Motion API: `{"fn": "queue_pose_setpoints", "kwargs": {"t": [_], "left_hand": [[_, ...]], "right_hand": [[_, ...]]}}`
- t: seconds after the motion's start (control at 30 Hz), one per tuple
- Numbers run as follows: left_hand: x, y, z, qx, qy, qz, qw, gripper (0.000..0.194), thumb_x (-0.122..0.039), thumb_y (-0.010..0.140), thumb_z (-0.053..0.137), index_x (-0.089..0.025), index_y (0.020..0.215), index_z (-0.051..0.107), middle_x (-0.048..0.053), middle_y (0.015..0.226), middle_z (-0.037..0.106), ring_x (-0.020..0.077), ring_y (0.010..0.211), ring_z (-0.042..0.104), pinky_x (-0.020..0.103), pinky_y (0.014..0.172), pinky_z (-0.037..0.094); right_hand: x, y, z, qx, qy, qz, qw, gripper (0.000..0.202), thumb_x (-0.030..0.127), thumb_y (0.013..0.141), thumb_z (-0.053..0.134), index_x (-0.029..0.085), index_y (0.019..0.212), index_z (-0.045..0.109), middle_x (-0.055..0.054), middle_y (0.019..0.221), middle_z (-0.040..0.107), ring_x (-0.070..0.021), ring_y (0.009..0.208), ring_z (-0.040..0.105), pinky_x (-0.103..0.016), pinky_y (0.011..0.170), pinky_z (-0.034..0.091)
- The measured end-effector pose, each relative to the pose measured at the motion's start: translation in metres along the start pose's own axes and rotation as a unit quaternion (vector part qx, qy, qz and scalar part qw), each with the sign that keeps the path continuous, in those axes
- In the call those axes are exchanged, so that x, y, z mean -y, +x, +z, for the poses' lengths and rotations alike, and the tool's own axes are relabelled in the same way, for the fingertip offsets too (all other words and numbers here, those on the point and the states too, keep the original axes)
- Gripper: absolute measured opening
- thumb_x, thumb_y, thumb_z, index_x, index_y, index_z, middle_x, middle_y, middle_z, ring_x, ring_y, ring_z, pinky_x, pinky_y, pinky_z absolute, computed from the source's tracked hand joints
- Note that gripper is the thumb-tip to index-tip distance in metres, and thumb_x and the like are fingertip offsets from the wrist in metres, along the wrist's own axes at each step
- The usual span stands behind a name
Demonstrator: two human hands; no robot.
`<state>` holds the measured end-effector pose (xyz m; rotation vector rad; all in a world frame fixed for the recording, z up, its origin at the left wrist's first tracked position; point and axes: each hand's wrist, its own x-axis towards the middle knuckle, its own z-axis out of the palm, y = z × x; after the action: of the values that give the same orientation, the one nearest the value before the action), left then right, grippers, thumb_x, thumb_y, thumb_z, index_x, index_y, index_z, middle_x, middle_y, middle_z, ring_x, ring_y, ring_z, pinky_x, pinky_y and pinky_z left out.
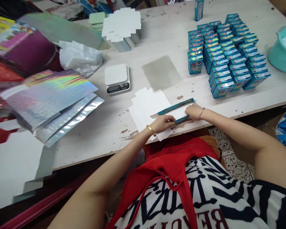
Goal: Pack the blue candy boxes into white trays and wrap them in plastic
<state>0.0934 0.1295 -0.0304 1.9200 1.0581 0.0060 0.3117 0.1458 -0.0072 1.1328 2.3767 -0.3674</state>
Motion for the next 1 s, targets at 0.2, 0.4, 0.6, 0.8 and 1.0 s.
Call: {"fn": "queue_pose_setpoints", "kwargs": {"t": [0.2,0.4,0.6,0.8,1.0], "left_hand": [[-0.027,-0.009,-0.006,-0.198,0.180,0.170,0.948,0.032,-0.020,0.095,0.043,-0.019,0.121,0.062,0.012,0.122,0.063,0.0205,0.102,0.064,0.035,0.088,0.052],[-0.001,-0.026,-0.028,-0.077,0.372,0.318,0.868,0.056,-0.005,0.089,0.047,-0.027,0.141,0.047,0.009,0.153,0.042,0.0277,0.145,0.031,0.051,0.115,0.029],[0.005,-0.009,0.009,0.008,0.388,0.373,0.843,0.024,-0.016,0.093,0.052,-0.018,0.113,0.063,0.012,0.134,0.058,0.0283,0.140,0.039,0.050,0.115,0.032],[0.001,0.009,0.009,0.051,0.398,0.411,0.819,0.013,-0.016,0.093,0.053,-0.017,0.095,0.066,0.012,0.108,0.064,0.0258,0.121,0.053,0.041,0.100,0.046],[0.001,0.012,0.010,0.061,0.393,0.417,0.817,0.013,-0.024,0.093,0.054,-0.018,0.092,0.066,0.013,0.108,0.062,0.0258,0.115,0.053,0.040,0.094,0.047]], "right_hand": [[-0.031,-0.026,0.001,-0.214,-0.113,-0.035,0.970,0.031,0.009,0.086,0.048,0.016,0.112,0.064,-0.012,0.119,0.063,-0.0280,0.118,0.048,-0.048,0.106,0.023],[0.003,-0.083,0.039,-0.243,-0.036,-0.065,0.967,0.049,0.010,0.083,0.053,0.019,0.131,0.054,-0.014,0.138,0.053,-0.0279,0.105,0.052,-0.038,0.086,0.036],[0.000,-0.099,0.081,-0.241,0.021,-0.093,0.966,0.049,0.045,0.093,0.055,0.019,0.135,0.049,-0.018,0.150,0.042,-0.0312,0.114,0.053,-0.043,0.088,0.042],[-0.008,-0.080,0.092,-0.258,0.087,-0.167,0.948,0.043,0.053,0.094,0.050,0.016,0.114,0.059,-0.022,0.139,0.050,-0.0280,0.116,0.055,-0.044,0.093,0.046],[-0.004,-0.073,0.092,-0.264,0.066,-0.199,0.941,0.051,0.063,0.089,0.050,0.017,0.110,0.060,-0.020,0.134,0.051,-0.0287,0.115,0.052,-0.045,0.093,0.045]]}}
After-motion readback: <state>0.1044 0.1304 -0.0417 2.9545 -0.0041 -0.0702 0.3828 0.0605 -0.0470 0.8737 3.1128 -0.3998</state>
